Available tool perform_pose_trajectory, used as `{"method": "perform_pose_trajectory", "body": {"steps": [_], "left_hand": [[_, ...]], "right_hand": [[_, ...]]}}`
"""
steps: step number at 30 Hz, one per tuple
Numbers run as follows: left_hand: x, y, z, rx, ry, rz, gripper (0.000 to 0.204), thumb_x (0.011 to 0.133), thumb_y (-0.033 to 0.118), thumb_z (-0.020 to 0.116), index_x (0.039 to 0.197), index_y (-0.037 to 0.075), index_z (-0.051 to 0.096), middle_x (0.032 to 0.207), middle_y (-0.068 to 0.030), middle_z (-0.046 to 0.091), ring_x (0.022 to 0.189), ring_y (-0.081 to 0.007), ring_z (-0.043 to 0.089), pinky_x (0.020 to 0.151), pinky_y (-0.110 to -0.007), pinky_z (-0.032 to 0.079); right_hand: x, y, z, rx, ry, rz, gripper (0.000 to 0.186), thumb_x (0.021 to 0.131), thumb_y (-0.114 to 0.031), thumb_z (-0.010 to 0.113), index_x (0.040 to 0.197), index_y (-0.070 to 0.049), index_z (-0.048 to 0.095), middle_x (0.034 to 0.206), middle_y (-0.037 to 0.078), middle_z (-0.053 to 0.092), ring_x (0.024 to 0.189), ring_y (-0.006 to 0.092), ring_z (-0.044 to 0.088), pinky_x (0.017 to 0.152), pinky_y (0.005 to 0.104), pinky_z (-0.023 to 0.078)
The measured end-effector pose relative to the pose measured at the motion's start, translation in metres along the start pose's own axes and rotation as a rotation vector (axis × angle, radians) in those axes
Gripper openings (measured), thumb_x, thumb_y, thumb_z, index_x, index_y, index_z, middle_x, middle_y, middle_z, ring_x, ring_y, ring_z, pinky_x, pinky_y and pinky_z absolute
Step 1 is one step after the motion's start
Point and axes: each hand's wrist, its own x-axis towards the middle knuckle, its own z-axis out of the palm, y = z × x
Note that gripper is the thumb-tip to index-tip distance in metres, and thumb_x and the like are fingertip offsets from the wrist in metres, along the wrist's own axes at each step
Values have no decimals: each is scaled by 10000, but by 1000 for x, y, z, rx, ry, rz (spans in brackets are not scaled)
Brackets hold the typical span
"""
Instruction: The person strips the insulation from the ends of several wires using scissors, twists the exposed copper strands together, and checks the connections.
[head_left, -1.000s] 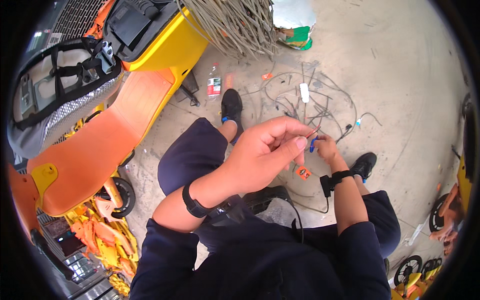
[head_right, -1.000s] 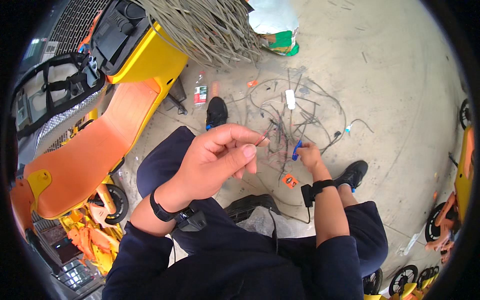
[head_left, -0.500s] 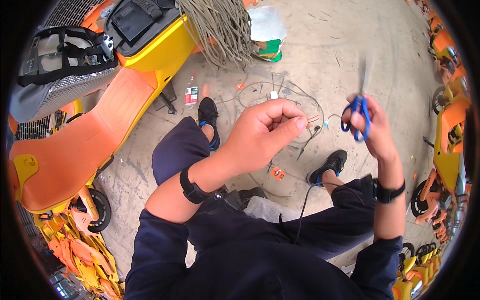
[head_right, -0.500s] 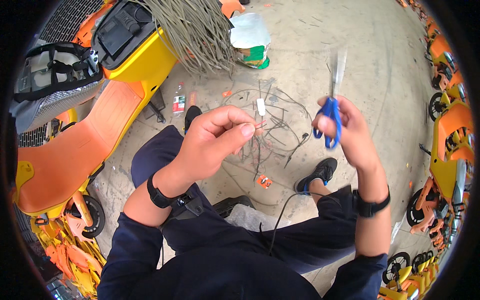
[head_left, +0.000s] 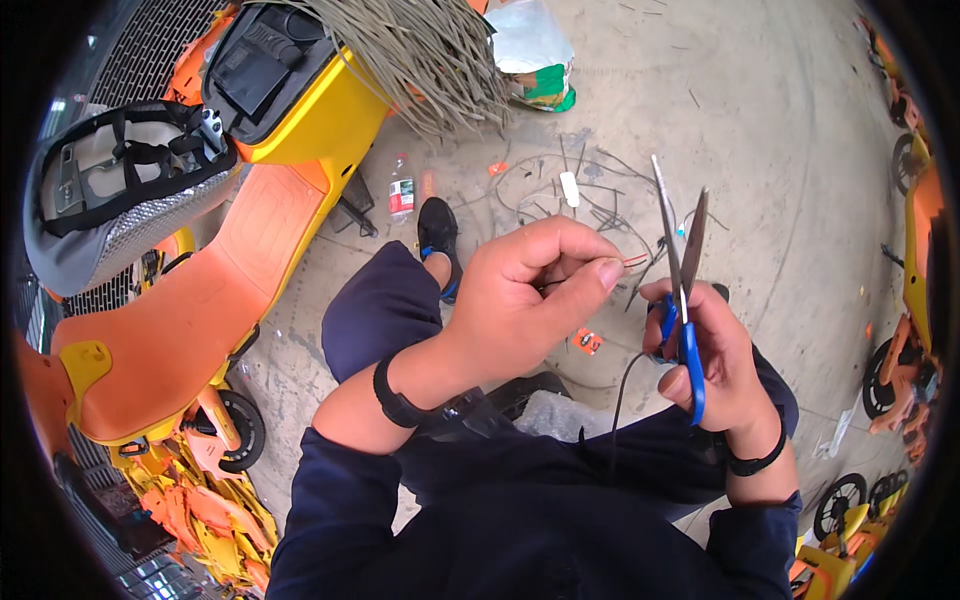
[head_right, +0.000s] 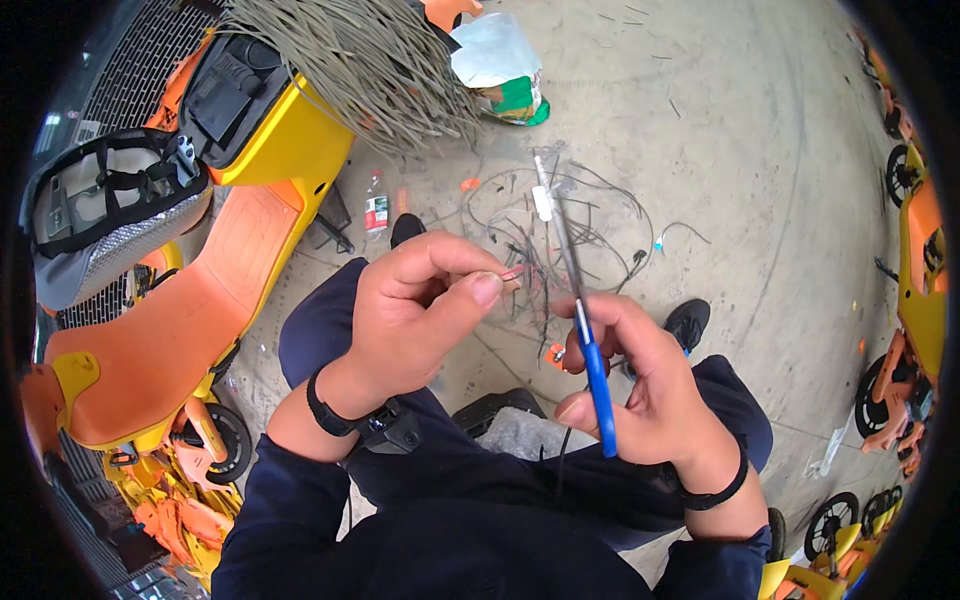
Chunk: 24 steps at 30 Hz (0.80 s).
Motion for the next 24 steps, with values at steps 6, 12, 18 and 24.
{"method": "perform_pose_trajectory", "body": {"steps": [6,12,18,24], "left_hand": [[3,-5,5,-19,32,19,69,903,72,607,928,7,608,696,74,511,602,11,383,531,-177,324],[3,-7,6,1,48,56,65,899,67,611,932,11,609,667,80,506,579,17,375,516,-175,309],[0,1,4,-19,51,-39,126,885,33,605,994,-2,552,664,19,546,503,-17,447,470,-173,330],[1,-2,4,-79,11,-16,173,910,60,591,1051,-11,520,686,-21,579,507,-48,509,472,-182,375]], "right_hand": [[0,4,4,-401,13,-115,665,653,-308,841,1158,-2,534,850,81,591,663,165,559,596,266,465],[2,3,8,-488,81,-185,590,676,-248,835,1126,1,546,786,70,582,631,172,564,619,277,486],[-2,7,8,-218,-35,-48,559,728,-225,810,1161,6,544,766,36,589,627,101,558,607,223,452],[-5,6,14,226,-43,90,466,808,-145,744,1190,6,524,748,-5,581,668,45,536,611,196,434]]}}
